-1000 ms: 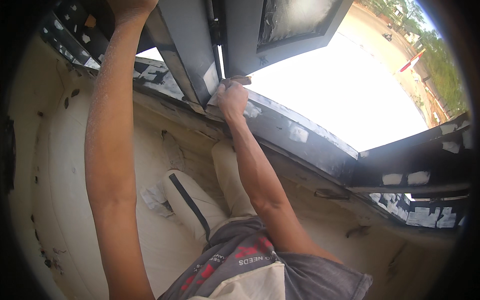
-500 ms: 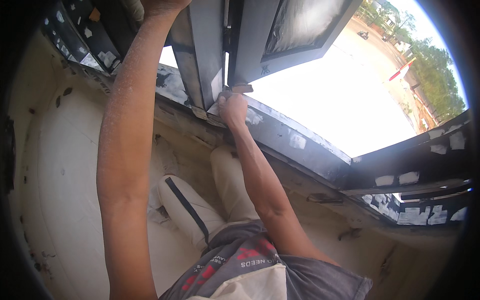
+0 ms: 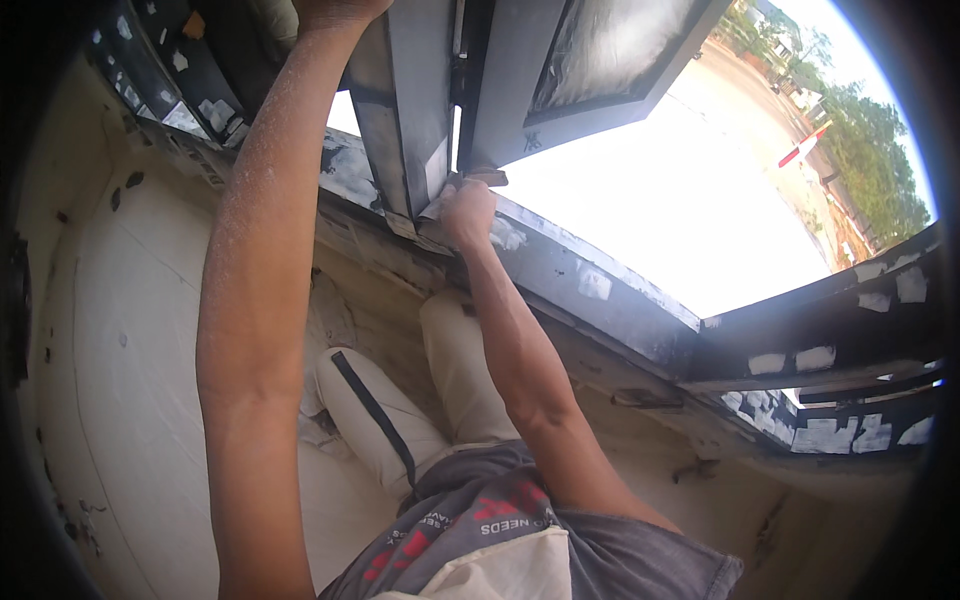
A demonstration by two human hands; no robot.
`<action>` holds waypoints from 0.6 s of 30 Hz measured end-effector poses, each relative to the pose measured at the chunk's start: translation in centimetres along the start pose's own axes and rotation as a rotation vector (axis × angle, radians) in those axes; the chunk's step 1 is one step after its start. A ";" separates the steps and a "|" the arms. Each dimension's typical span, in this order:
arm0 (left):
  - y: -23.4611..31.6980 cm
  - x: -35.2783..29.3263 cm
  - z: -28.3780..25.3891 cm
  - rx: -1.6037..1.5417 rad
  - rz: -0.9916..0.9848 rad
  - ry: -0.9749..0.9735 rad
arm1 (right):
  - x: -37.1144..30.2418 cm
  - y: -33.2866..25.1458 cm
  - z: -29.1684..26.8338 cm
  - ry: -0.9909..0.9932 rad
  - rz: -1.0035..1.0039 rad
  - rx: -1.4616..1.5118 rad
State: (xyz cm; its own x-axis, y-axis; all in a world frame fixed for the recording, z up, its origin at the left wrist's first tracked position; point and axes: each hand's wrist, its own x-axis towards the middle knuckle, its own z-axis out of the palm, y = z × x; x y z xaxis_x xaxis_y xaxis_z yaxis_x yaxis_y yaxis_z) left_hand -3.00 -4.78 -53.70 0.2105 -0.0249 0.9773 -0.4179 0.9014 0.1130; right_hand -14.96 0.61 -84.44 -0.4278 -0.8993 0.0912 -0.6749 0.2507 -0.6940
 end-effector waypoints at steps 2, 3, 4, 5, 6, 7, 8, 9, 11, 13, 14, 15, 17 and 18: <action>-0.8 0.1 0.2 -0.022 0.043 0.047 | -0.2 0.5 -1.1 -0.107 -0.041 0.256; -1.4 0.4 0.2 0.013 0.079 0.057 | -0.5 0.4 -1.5 -0.164 -0.063 0.384; -2.0 0.8 0.0 0.048 0.115 0.066 | -0.5 0.1 -1.7 -0.126 -0.079 0.335; -1.6 0.8 0.1 0.068 0.139 0.070 | -0.4 0.5 -1.8 -0.084 -0.075 0.239; -1.1 0.4 0.2 0.050 0.087 0.036 | 0.0 0.7 -1.7 -0.044 -0.072 0.142; -0.6 -0.1 0.1 0.033 0.035 0.003 | 0.5 0.8 -1.5 -0.006 -0.069 0.045; -0.3 -0.1 -0.1 0.022 -0.010 -0.025 | 0.8 0.6 -0.8 0.059 -0.132 -0.022; -0.2 -0.1 -0.1 0.030 0.010 -0.013 | 0.9 1.0 -0.6 0.015 -0.142 -0.014; -0.3 0.0 -0.1 0.050 0.049 0.014 | 0.7 1.3 -0.4 -0.075 -0.167 -0.001; -1.3 0.5 0.3 0.045 0.138 0.087 | 1.0 1.2 0.0 -0.004 -0.138 0.043; -0.9 0.7 0.5 0.032 0.179 0.116 | 0.9 1.0 -0.1 0.036 -0.111 0.067; -0.4 0.5 0.4 0.010 0.115 0.078 | 0.8 0.9 -0.2 0.077 -0.084 0.091; 0.5 0.3 -0.4 -0.023 -0.009 0.004 | 0.0 -0.2 -0.1 -0.002 -0.109 0.011; 0.1 0.2 -0.5 0.010 0.010 0.010 | -0.6 -0.7 -0.2 -0.069 -0.139 -0.046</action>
State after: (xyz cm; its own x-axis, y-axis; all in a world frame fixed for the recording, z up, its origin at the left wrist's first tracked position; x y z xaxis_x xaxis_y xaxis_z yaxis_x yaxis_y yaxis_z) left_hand -2.61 -4.47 -53.60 0.2148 -0.0118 0.9766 -0.4286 0.8973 0.1051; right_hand -14.36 1.00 -83.81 -0.2869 -0.9485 0.1342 -0.7522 0.1364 -0.6446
